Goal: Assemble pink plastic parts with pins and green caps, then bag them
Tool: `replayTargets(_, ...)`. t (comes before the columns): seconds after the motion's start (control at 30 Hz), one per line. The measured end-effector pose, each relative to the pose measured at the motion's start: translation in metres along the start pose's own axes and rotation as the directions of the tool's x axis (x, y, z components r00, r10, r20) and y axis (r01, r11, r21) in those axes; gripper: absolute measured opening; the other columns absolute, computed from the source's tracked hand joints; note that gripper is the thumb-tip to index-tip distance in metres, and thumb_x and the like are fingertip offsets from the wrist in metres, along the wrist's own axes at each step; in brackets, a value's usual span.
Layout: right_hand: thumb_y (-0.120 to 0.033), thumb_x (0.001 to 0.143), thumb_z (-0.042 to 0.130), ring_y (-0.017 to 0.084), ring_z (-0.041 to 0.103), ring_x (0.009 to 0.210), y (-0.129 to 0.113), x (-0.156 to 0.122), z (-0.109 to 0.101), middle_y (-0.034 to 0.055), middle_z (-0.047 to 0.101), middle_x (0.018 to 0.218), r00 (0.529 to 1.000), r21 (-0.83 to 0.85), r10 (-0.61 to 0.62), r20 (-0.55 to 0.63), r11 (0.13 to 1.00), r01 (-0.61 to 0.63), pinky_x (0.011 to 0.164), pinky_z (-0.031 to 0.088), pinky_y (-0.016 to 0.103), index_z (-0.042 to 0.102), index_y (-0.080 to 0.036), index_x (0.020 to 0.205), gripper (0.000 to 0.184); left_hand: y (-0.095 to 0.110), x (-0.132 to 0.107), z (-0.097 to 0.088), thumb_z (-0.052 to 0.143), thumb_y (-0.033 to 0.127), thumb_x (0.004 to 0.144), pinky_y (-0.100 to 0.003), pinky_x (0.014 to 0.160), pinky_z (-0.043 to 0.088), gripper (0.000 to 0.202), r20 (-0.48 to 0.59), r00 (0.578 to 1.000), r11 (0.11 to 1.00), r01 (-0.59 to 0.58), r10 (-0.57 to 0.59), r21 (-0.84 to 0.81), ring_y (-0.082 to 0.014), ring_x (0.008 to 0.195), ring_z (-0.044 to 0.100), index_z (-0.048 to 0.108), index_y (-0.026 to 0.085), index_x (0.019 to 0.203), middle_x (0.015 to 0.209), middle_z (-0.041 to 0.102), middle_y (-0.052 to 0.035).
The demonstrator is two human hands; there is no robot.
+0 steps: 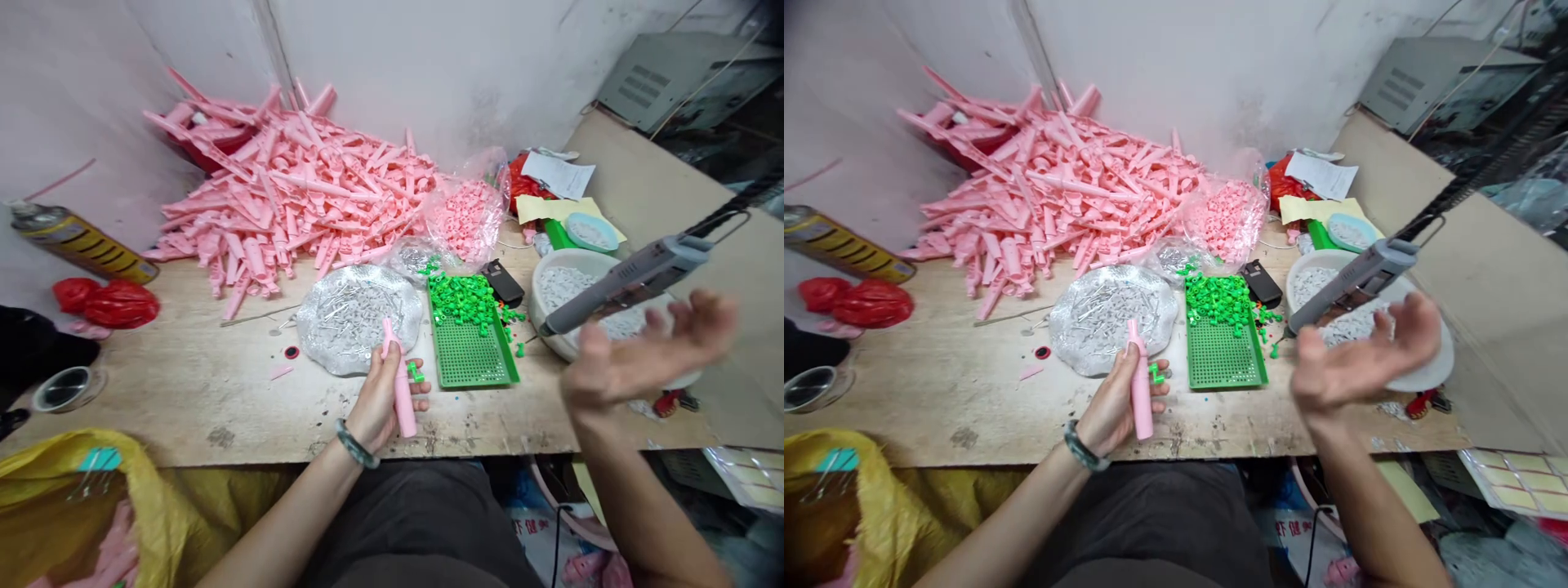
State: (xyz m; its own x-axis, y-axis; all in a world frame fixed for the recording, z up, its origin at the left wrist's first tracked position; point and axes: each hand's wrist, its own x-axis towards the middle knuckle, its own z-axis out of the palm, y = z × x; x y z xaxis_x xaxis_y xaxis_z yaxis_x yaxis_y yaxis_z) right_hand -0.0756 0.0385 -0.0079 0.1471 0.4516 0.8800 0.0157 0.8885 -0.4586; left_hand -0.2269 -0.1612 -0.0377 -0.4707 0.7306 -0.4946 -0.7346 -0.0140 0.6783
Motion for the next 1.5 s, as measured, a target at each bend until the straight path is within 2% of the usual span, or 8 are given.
replayTargets(0.03, -0.04, 0.069, 0.078, 0.031, 0.046, 0.13, 0.016, 0.015, -0.004, 0.0076, 0.052, 0.135, 0.982, 0.1, 0.142, 0.122, 0.983, -0.155, 0.106, 0.039, 0.05, 0.054, -0.031, 0.134, 0.07, 0.0, -0.002, 0.002, 0.059, 0.057, 0.085, -0.018, 0.041, 0.04, 0.041, 0.057, 0.996, 0.996, 0.076, -0.074, -0.036, -0.0071, 0.049, 0.049, 0.041, 0.026, 0.105, 0.095, 0.06, -0.0029)
replayTargets(0.1, -0.053, 0.08, 0.063, 0.031, 0.058, 0.116, 0.041, 0.031, -0.006, 0.012, 0.063, 0.119, 0.77, 0.186, 0.408, 0.491, 0.814, -0.55, 0.098, 0.047, 0.05, 0.067, -0.023, 0.112, 0.044, -0.001, -0.005, 0.008, 0.053, 0.057, 0.088, -0.016, 0.038, 0.035, 0.038, 0.203, 0.961, 0.972, 0.213, -0.19, -0.101, -0.0043, 0.043, 0.043, 0.043, 0.024, 0.106, 0.094, 0.062, -0.0052)
replayTargets(0.17, -0.055, 0.082, 0.06, 0.028, 0.067, 0.095, 0.054, 0.029, -0.001, 0.0102, 0.069, 0.094, 0.563, 0.166, 0.47, 0.68, 0.649, -0.742, 0.091, 0.052, 0.049, 0.069, -0.02, 0.093, 0.038, -0.004, -0.005, 0.016, 0.048, 0.052, 0.093, -0.02, 0.044, 0.044, 0.034, 0.327, 0.914, 0.941, 0.303, -0.242, -0.15, -0.0063, 0.048, 0.049, 0.047, 0.021, 0.108, 0.096, 0.064, -0.009)
replayTargets(0.2, -0.053, 0.08, 0.064, 0.024, 0.068, 0.083, 0.057, 0.023, 0.002, 0.0066, 0.068, 0.083, 0.542, 0.176, 0.474, 0.694, 0.619, -0.766, 0.088, 0.053, 0.047, 0.068, -0.02, 0.089, 0.034, -0.006, -0.005, 0.021, 0.047, 0.047, 0.094, -0.023, 0.05, 0.05, 0.032, 0.358, 0.899, 0.932, 0.325, -0.252, -0.16, -0.0089, 0.054, 0.055, 0.048, 0.019, 0.109, 0.099, 0.064, -0.0113)
replayTargets(0.33, -0.04, 0.071, 0.078, 0.014, 0.062, 0.064, 0.05, -0.007, 0.015, -0.0027, 0.062, 0.071, 0.579, 0.183, 0.503, 0.642, 0.632, -0.753, 0.074, 0.056, 0.034, 0.066, -0.024, 0.091, 0.029, -0.014, -0.003, 0.035, 0.055, 0.04, 0.092, -0.025, 0.051, 0.053, 0.027, 0.318, 0.896, 0.92, 0.367, -0.309, -0.138, -0.0107, 0.059, 0.06, 0.047, 0.021, 0.11, 0.109, 0.063, -0.0125)
replayTargets(0.67, -0.041, 0.074, 0.076, 0.009, 0.045, 0.034, 0.038, -0.037, 0.022, -0.0077, 0.047, 0.043, 0.61, 0.169, 0.649, 0.456, 0.609, -0.775, 0.04, 0.043, 0.024, 0.052, -0.02, 0.068, 0.033, -0.027, 0.003, 0.044, 0.045, 0.051, 0.095, -0.013, 0.033, 0.03, 0.042, 0.279, 0.889, 0.874, 0.429, -0.364, -0.229, -0.0006, 0.039, 0.036, 0.056, 0.012, 0.104, 0.076, 0.051, -0.0002)
replayTargets(1.3, -0.038, 0.074, 0.077, 0.009, 0.044, 0.034, 0.038, -0.045, 0.021, -0.0084, 0.046, 0.044, 0.63, 0.204, 0.683, 0.37, 0.602, -0.772, 0.039, 0.04, 0.025, 0.049, -0.02, 0.067, 0.034, -0.036, 0.006, 0.049, 0.052, 0.059, 0.089, -0.012, 0.035, 0.028, 0.047, 0.169, 0.947, 0.934, 0.303, -0.273, -0.188, 0.0002, 0.04, 0.032, 0.055, 0.015, 0.105, 0.071, 0.045, 0.0043)
replayTargets(1.5, -0.03, 0.079, 0.072, 0.009, 0.042, 0.034, 0.003, -0.013, 0.023, -0.0092, 0.043, 0.042, 0.678, 0.361, 0.609, 0.411, 0.574, -0.735, 0.039, 0.039, 0.025, 0.048, -0.021, 0.067, 0.028, -0.038, 0.004, 0.05, 0.052, 0.063, 0.087, -0.014, 0.036, 0.029, 0.05, 0.096, 0.977, 0.968, 0.202, -0.189, -0.151, -0.0012, 0.041, 0.034, 0.055, 0.016, 0.104, 0.071, 0.046, 0.004)
